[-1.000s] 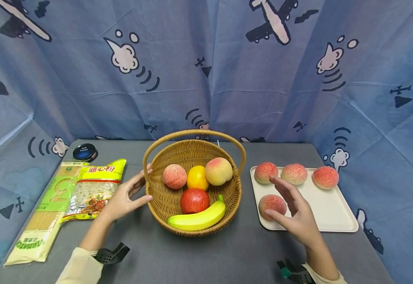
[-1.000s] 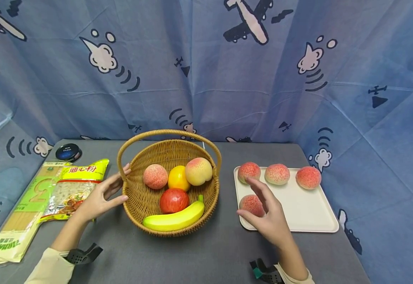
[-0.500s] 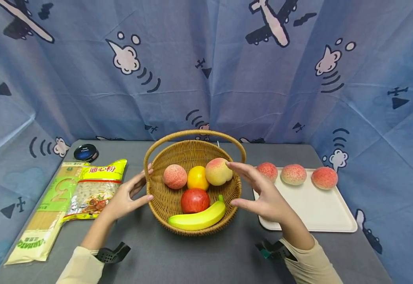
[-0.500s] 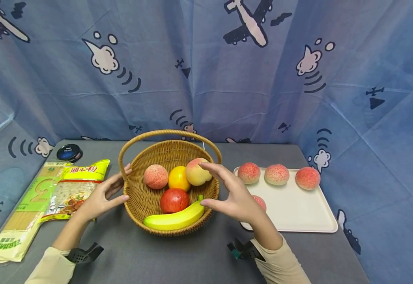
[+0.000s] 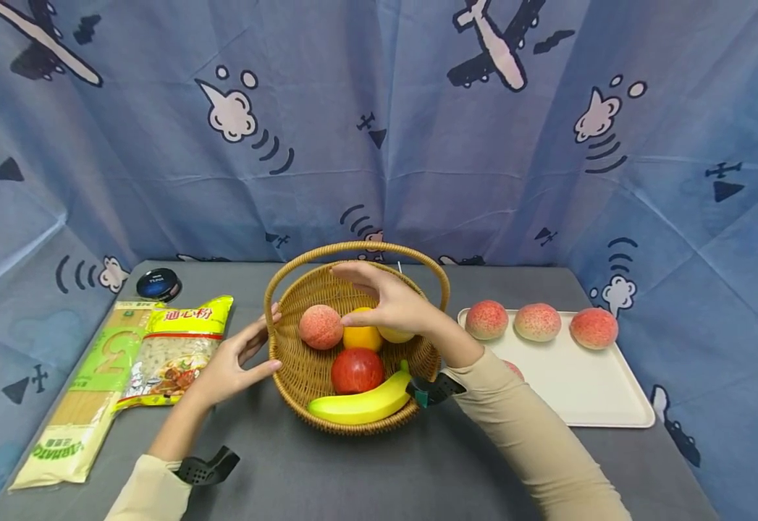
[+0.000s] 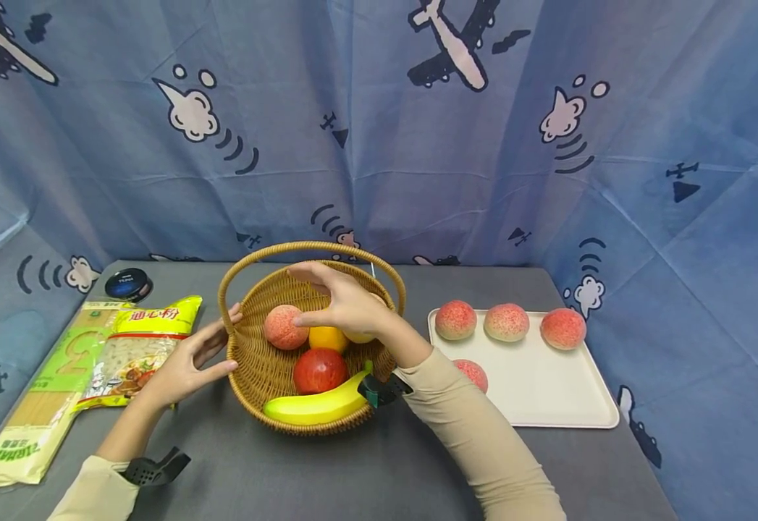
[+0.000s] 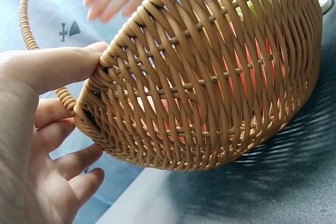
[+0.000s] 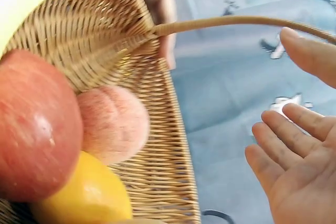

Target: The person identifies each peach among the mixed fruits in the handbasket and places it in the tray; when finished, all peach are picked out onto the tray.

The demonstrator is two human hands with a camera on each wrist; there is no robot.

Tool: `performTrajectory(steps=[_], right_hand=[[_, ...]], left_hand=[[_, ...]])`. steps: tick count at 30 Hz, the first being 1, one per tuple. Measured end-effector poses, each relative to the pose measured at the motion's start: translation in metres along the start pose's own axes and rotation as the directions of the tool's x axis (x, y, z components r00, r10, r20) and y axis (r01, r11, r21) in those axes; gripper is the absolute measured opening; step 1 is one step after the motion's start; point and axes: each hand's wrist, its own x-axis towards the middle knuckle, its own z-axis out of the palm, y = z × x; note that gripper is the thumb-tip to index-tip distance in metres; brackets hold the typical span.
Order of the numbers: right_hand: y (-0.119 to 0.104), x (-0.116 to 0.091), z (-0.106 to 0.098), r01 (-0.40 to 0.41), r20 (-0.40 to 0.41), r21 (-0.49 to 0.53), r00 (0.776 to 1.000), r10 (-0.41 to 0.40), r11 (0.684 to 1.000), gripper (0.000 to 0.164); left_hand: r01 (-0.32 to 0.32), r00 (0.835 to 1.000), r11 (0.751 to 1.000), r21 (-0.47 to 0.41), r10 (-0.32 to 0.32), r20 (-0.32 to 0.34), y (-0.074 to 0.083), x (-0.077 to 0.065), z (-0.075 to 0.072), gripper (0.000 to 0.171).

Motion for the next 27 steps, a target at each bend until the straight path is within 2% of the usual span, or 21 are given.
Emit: performTrajectory(steps=[7, 14, 20, 27], right_hand=[[0.016, 0.028, 0.016, -0.074, 0.081, 0.036, 0.994, 0.071, 0.997, 0.068], [0.034, 0.038, 0.030, -0.184, 0.136, 0.016, 0.974, 0.180, 0.983, 0.069], [0.041, 0.039, 0.039, -0.226, 0.129, -0.089, 0.963, 0.237, 0.970, 0.074], [0.046, 0.040, 0.042, -0.216, 0.125, -0.234, 0.960, 0.250, 0.948, 0.072]], left_hand=[[0.000, 1.000, 1.000, 0.012, 0.000, 0.004, 0.001, 0.000, 0.000, 0.072], [0.002, 1.000, 1.000, 0.029, -0.001, -0.008, 0.002, -0.001, 0.001, 0.069], [0.002, 1.000, 0.999, 0.039, -0.002, -0.013, 0.003, -0.001, 0.001, 0.070], [0.013, 1.000, 0.999, 0.044, -0.013, -0.008, 0.004, 0.000, 0.001, 0.071]])
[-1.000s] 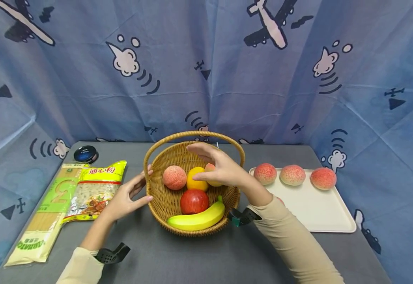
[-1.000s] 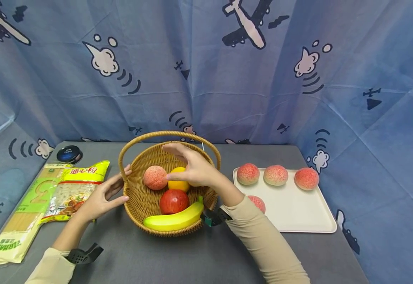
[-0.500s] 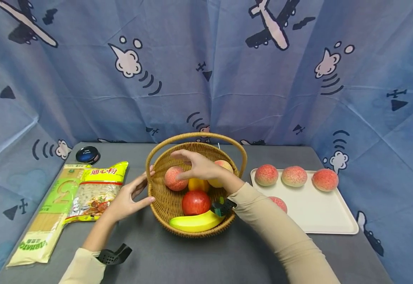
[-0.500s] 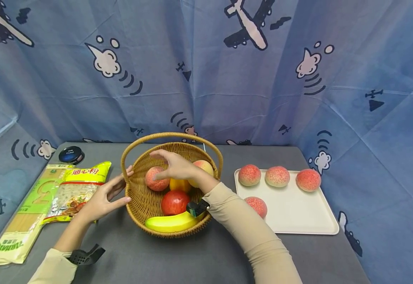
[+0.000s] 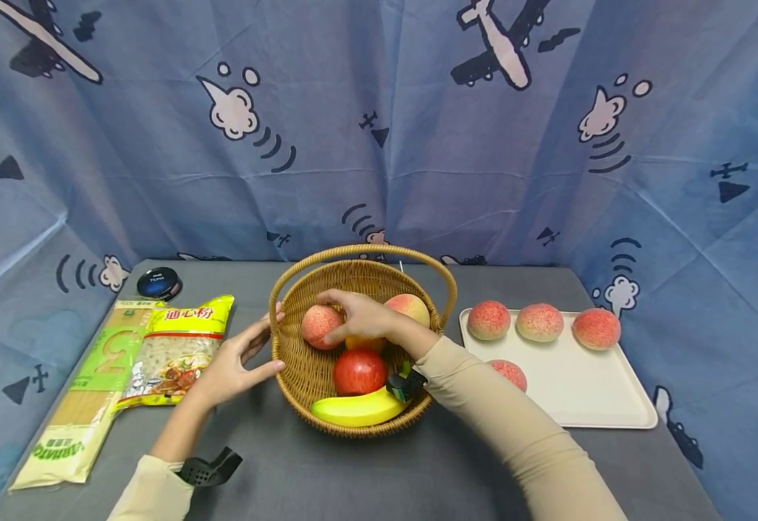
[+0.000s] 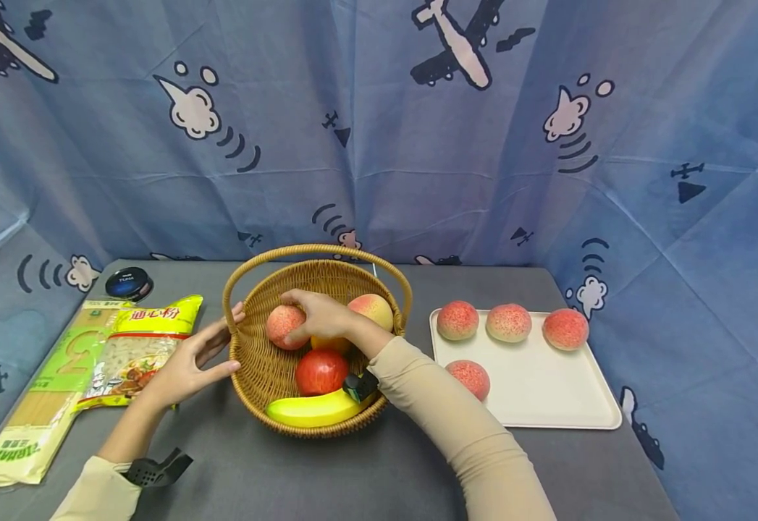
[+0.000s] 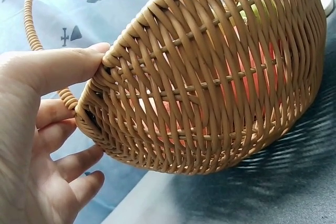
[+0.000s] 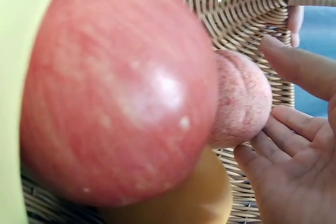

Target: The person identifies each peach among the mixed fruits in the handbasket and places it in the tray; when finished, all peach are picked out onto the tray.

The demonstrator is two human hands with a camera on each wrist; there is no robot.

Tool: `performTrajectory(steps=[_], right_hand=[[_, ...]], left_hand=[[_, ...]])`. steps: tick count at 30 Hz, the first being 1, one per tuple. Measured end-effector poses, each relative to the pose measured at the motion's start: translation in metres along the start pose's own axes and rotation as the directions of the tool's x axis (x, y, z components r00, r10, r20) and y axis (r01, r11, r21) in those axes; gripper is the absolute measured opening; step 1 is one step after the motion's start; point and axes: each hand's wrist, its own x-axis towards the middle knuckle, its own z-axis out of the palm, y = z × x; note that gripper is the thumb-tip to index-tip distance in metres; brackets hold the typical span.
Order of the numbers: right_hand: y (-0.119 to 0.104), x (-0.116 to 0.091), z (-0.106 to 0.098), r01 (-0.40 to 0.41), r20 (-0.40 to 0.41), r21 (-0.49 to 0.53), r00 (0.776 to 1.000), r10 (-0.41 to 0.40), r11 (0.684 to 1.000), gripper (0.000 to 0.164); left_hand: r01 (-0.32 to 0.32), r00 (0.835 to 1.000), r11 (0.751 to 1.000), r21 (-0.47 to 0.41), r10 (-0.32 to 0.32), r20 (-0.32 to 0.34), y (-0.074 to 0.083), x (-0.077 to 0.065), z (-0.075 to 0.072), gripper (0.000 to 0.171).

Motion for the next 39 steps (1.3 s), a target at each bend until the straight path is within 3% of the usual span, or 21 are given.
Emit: performTrajectory(steps=[15, 28, 33, 39], right_hand=[[0.007, 0.009, 0.010, 0.031, -0.006, -0.223, 0.999, -0.033, 0.974, 0.074], [0.005, 0.008, 0.008, 0.093, -0.026, -0.280, 0.994, -0.104, 0.955, 0.066], [0.000, 0.007, 0.002, 0.143, -0.075, -0.211, 0.984, -0.161, 0.967, 0.064], [-0.009, 0.000, -0.007, 0.112, -0.118, 0.005, 0.987, -0.110, 0.994, 0.065]], left_hand=[[-0.039, 0.999, 0.999, -0.018, 0.039, -0.008, -0.006, 0.002, 0.000, 0.070], [-0.027, 1.000, 1.000, -0.012, 0.027, -0.002, -0.003, 0.001, 0.002, 0.072], [-0.041, 0.999, 0.999, -0.021, 0.041, -0.006, -0.003, 0.002, 0.001, 0.072], [-0.060, 0.998, 0.998, -0.032, 0.060, -0.007, -0.005, 0.002, 0.000, 0.070]])
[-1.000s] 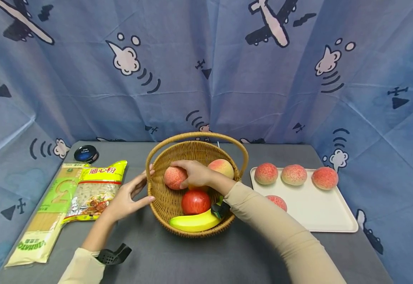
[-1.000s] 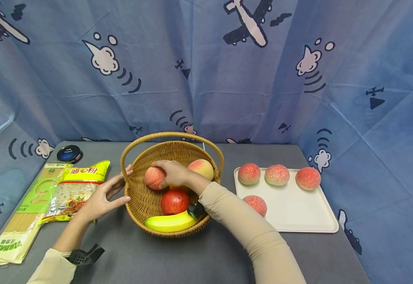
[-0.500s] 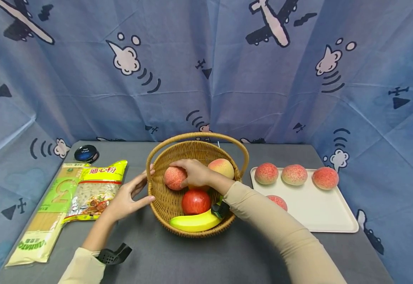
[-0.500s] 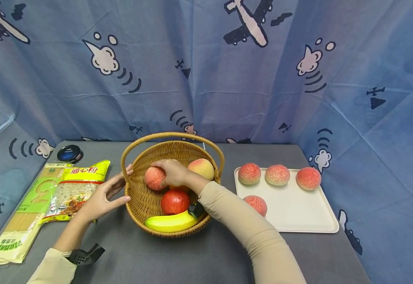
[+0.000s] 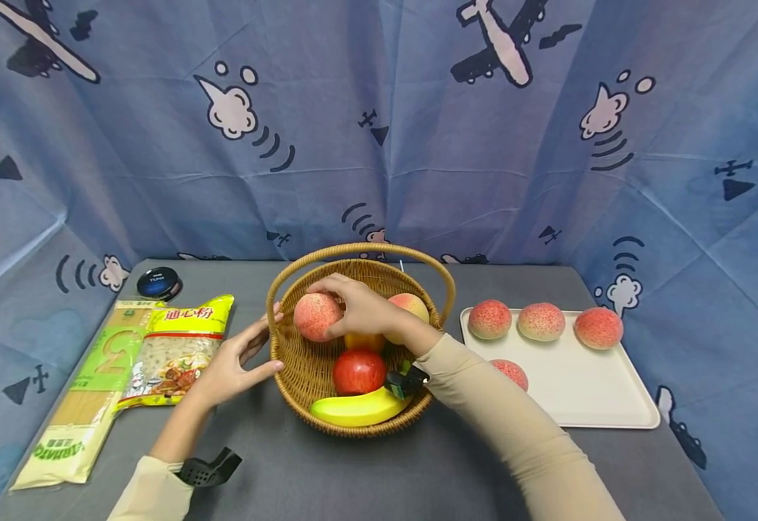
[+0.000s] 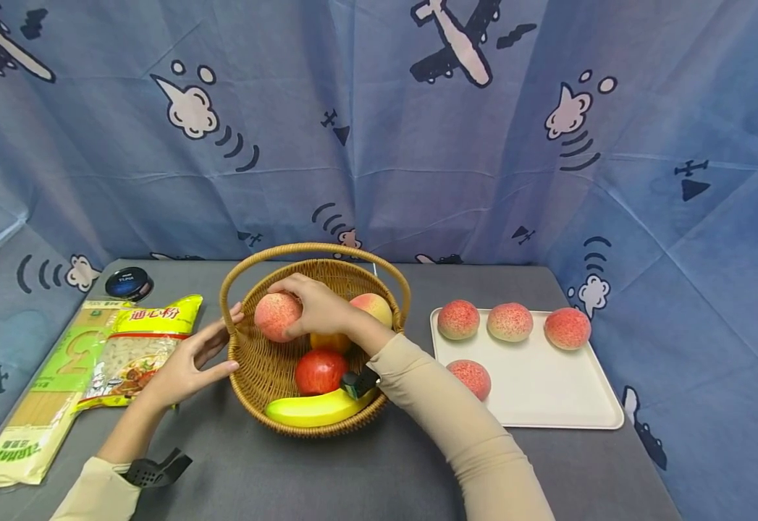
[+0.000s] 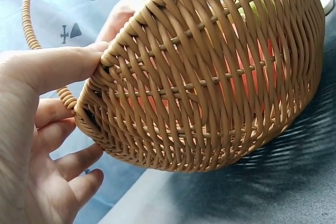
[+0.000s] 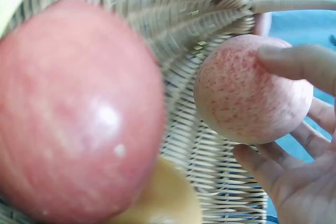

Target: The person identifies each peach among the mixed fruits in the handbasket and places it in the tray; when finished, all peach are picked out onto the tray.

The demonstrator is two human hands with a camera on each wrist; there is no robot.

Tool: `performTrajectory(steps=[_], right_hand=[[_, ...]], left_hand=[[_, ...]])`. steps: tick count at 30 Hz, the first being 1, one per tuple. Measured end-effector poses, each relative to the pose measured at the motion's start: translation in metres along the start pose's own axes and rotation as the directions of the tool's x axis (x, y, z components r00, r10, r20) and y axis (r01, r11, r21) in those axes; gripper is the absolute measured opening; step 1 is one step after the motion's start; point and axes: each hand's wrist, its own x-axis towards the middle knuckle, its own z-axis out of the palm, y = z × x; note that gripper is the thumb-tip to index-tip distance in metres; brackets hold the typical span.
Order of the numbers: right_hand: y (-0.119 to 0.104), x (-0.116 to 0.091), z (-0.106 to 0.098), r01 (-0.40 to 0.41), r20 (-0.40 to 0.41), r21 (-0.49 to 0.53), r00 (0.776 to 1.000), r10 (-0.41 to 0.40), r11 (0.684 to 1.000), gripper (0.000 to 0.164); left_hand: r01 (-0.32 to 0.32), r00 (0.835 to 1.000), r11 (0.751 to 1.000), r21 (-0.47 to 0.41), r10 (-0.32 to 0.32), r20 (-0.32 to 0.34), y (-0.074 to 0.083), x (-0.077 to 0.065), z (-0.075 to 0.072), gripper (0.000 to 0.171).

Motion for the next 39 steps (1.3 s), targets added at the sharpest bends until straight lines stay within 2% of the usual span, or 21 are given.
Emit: performTrajectory(steps=[4, 8, 10, 15, 21, 24, 31, 39], right_hand=[[-0.008, -0.009, -0.007, -0.028, -0.011, 0.134, 1.000, 0.029, 0.991, 0.067], [-0.014, -0.022, -0.015, 0.010, -0.026, 0.228, 1.000, -0.004, 0.974, 0.067], [-0.017, -0.029, -0.020, 0.045, -0.042, 0.236, 0.998, -0.036, 0.971, 0.066], [-0.023, -0.053, -0.030, 0.103, -0.101, 0.183, 0.991, -0.086, 0.978, 0.066], [-0.029, -0.092, -0.038, 0.162, -0.181, 0.225, 0.976, -0.122, 0.961, 0.066], [-0.027, -0.116, -0.040, 0.198, -0.239, 0.238, 0.961, -0.140, 0.951, 0.066], [-0.010, -0.179, -0.050, 0.161, -0.369, 0.231, 0.927, -0.067, 0.959, 0.071], [0.032, -0.242, -0.062, 0.126, -0.540, 0.232, 0.842, 0.020, 0.965, 0.072]], left_hand=[[0.012, 1.000, 1.000, -0.013, -0.012, 0.002, -0.001, -0.001, 0.000, 0.070], [0.010, 1.000, 1.000, -0.015, -0.010, 0.009, -0.001, -0.001, 0.000, 0.072], [0.002, 1.000, 1.000, -0.014, -0.002, 0.013, -0.001, -0.001, 0.000, 0.072], [-0.006, 1.000, 1.000, -0.021, 0.007, 0.023, -0.002, -0.001, 0.000, 0.074], [-0.002, 1.000, 1.000, -0.028, 0.003, 0.011, -0.002, -0.001, 0.000, 0.074], [0.002, 1.000, 1.000, -0.030, -0.002, 0.010, -0.002, -0.001, 0.000, 0.074], [-0.001, 1.000, 0.999, -0.034, 0.002, 0.016, -0.001, -0.001, 0.000, 0.074], [-0.001, 1.000, 0.999, -0.043, 0.002, 0.020, -0.002, -0.001, -0.001, 0.074]])
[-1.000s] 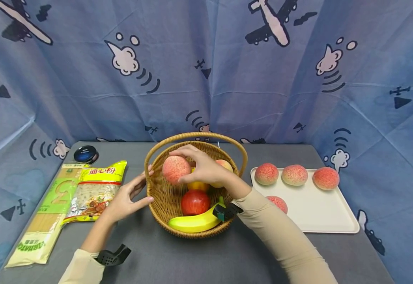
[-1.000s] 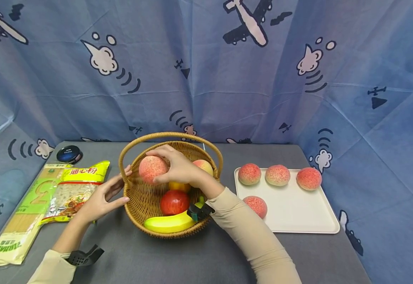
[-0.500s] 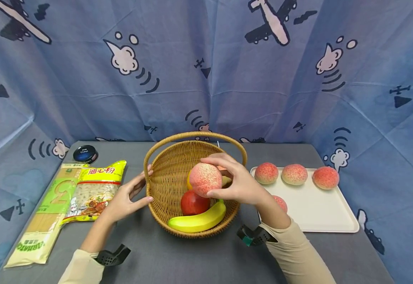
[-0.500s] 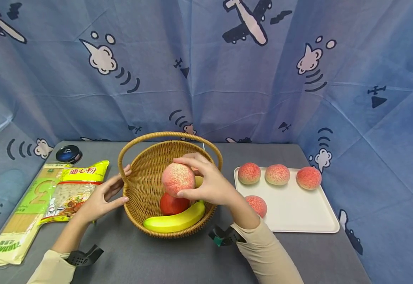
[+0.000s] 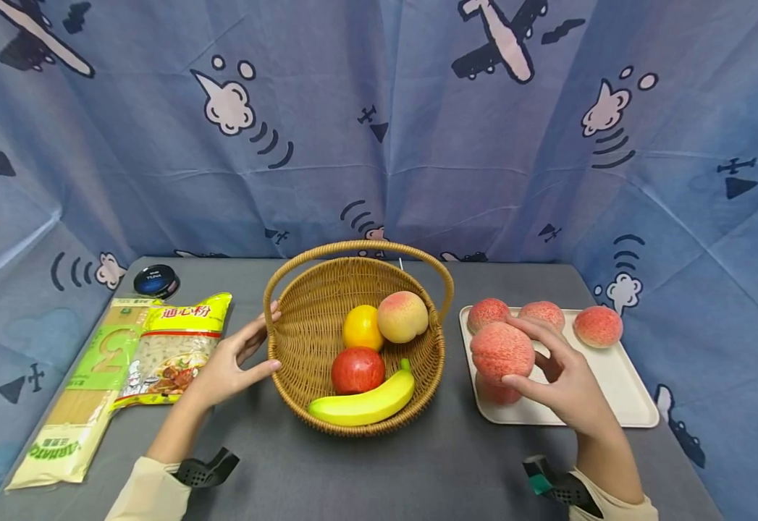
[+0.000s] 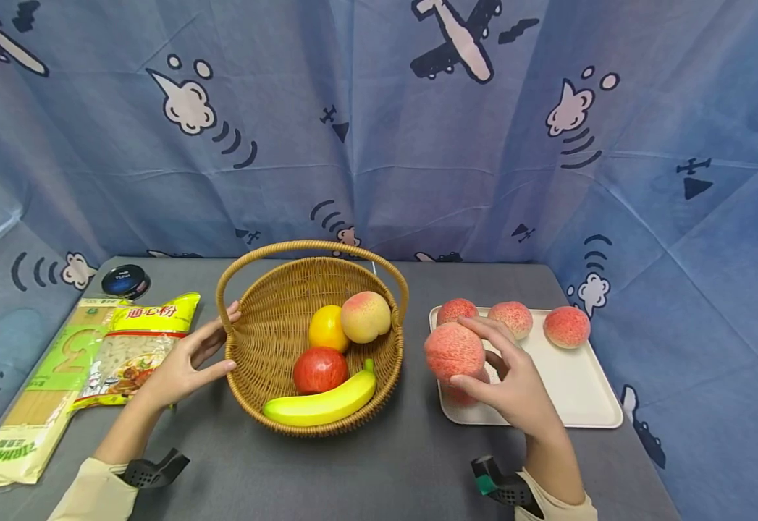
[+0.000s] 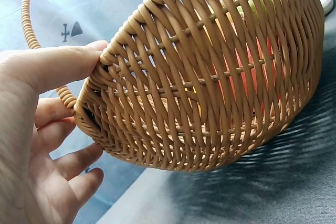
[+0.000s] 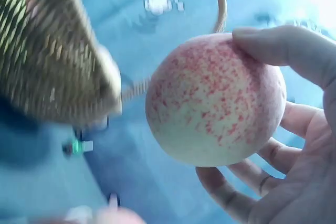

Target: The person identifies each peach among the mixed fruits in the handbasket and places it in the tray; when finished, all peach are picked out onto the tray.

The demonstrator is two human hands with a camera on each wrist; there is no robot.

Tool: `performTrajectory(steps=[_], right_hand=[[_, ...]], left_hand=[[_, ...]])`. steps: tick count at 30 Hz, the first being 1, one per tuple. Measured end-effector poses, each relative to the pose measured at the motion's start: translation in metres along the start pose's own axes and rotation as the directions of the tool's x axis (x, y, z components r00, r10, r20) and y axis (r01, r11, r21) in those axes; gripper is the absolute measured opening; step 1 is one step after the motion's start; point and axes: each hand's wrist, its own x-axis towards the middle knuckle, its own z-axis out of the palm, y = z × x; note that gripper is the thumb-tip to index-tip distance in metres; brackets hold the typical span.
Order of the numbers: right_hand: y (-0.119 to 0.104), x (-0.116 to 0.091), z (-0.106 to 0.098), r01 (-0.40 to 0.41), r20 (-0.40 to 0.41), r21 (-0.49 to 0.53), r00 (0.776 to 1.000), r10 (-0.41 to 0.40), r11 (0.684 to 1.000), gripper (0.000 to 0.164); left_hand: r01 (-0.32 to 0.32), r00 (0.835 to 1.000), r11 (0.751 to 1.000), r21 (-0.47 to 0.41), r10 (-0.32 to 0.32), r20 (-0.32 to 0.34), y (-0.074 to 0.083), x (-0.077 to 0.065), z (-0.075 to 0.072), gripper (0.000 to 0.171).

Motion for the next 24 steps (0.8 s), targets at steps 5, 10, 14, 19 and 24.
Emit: performTrajectory(steps=[5, 10, 14, 19, 24], right_hand=[[0.022, -0.024, -0.022, -0.101, -0.129, -0.070, 0.987, 0.092, 0.992, 0.073], [0.047, -0.041, -0.040, -0.253, -0.227, -0.191, 0.951, 0.208, 0.948, 0.068], [0.067, -0.050, -0.051, -0.379, -0.244, -0.257, 0.916, 0.320, 0.889, 0.064], [0.085, -0.059, -0.062, -0.496, -0.238, -0.293, 0.866, 0.440, 0.817, 0.067], [0.101, -0.066, -0.071, -0.530, -0.201, -0.353, 0.848, 0.491, 0.771, 0.068]], left_hand=[[0.003, 1.000, 1.000, 0.006, -0.003, 0.002, 0.001, 0.000, 0.000, 0.075], [0.005, 1.000, 1.000, 0.006, -0.005, 0.002, 0.002, -0.001, 0.001, 0.074], [0.000, 1.000, 1.000, 0.006, 0.000, 0.005, 0.001, -0.001, 0.001, 0.074], [0.000, 1.000, 1.000, 0.003, 0.000, 0.006, 0.000, -0.001, 0.001, 0.074], [0.006, 1.000, 1.000, 0.004, -0.006, 0.004, -0.001, -0.001, 0.000, 0.074]])
